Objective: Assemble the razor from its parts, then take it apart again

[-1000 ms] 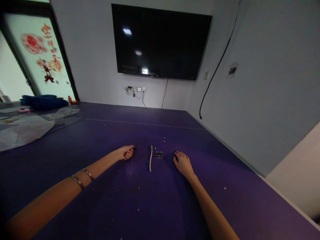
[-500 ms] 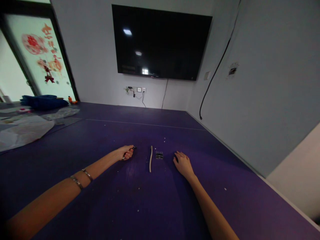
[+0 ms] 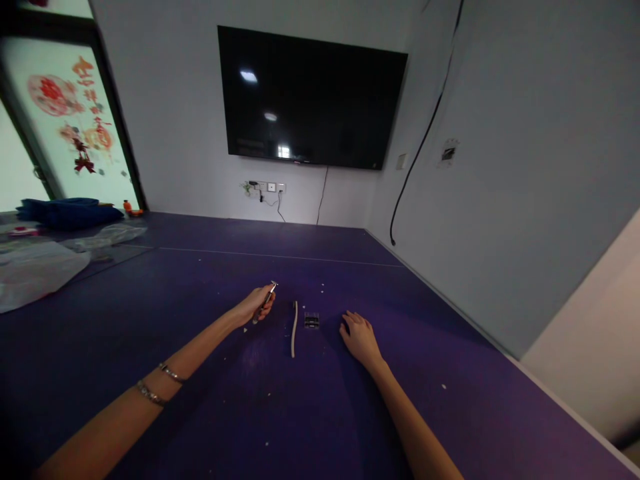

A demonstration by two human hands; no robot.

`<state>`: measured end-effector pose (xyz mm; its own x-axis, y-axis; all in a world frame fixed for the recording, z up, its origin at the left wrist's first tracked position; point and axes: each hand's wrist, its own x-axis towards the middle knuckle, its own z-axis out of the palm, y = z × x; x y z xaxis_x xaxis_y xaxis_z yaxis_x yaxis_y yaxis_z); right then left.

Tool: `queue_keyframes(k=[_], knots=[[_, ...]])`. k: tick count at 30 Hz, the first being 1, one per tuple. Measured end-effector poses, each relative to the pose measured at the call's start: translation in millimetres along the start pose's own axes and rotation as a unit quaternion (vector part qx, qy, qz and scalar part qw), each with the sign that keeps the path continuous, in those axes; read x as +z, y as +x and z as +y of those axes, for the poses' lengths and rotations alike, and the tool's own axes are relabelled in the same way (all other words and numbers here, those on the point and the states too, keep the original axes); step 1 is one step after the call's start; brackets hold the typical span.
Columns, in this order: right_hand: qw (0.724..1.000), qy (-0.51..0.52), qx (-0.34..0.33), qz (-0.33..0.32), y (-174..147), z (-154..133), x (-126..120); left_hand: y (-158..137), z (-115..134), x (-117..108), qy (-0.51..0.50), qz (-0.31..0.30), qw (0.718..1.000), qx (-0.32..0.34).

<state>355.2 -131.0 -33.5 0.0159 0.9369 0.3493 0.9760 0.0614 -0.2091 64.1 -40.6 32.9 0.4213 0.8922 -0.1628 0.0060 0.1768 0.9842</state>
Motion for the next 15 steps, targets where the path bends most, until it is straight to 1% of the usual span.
queue_keyframes(k=[2, 8, 12, 15], knots=[[1.0, -0.005, 0.001, 0.003, -0.5, -0.8, -0.6, 3.9, -3.2, 3.1, 0.017, -0.018, 0.999, 0.029], [1.0, -0.002, 0.006, 0.005, -1.3, -3.2, -3.5, 8.7, -12.4, 4.6, 0.056, -0.039, 0.996, 0.061], [1.0, 0.003, 0.011, 0.001, -2.0, -2.7, -2.0, -3.9, -3.1, 7.1, 0.055, -0.06, 0.994, 0.076], [1.0, 0.015, 0.012, 0.003, -1.3, 1.8, 2.4, -16.5, 8.0, 10.7, 0.068, -0.052, 0.991, 0.1]])
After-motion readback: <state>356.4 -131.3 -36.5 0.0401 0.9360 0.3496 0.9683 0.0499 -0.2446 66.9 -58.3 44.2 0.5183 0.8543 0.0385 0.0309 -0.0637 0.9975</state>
